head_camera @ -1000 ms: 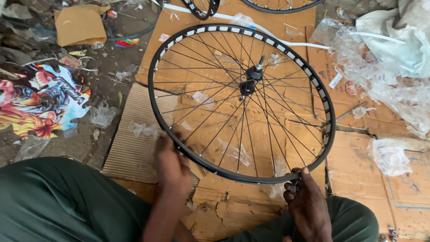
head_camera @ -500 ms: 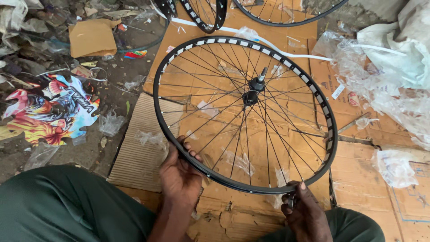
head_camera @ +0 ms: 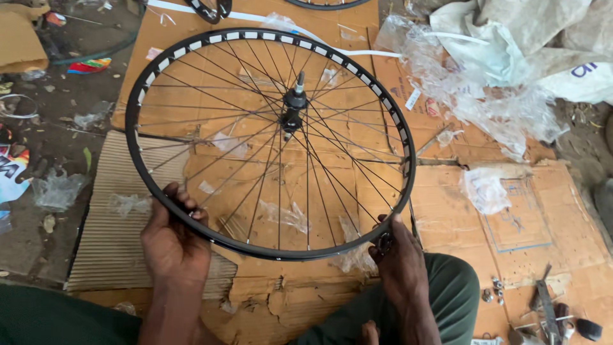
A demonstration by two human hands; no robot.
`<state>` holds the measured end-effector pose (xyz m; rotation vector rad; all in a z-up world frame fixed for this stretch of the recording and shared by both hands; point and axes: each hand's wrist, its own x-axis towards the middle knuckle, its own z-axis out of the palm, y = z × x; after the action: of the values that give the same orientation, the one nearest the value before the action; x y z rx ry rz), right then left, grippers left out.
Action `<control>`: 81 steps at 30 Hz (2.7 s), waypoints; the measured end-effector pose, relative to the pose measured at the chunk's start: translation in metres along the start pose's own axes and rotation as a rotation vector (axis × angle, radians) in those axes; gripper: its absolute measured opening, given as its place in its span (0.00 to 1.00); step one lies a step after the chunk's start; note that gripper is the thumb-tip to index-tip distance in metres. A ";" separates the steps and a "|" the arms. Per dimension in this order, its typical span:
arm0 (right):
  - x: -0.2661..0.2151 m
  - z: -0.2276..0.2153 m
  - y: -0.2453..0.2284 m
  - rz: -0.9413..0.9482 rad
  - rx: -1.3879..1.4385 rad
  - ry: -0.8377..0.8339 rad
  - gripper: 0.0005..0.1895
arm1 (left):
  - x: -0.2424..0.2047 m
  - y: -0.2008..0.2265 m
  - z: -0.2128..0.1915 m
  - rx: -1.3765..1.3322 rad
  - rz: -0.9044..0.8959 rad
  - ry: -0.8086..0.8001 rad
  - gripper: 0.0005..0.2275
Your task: The person is assembling a bicycle wheel by inserting spokes and tightening the nipples. They work methodically around the rim, ensuring each spoke is properly seated and tensioned. The person also applies white tape to the rim.
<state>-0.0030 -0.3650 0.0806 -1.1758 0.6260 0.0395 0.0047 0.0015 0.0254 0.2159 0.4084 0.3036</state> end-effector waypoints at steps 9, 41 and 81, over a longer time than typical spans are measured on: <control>-0.025 0.006 0.011 0.224 -0.158 -0.142 0.22 | -0.035 -0.025 0.026 0.222 0.136 0.050 0.12; -0.007 0.007 0.025 0.208 -0.117 -0.069 0.22 | 0.002 0.007 0.030 0.075 -0.030 0.164 0.16; -0.069 0.027 -0.085 -0.245 -0.011 -0.294 0.17 | 0.004 0.023 0.077 1.265 0.590 0.529 0.30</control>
<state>-0.0190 -0.3563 0.1912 -1.2217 0.2208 0.0074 0.0349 0.0132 0.0985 1.5339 1.0322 0.6564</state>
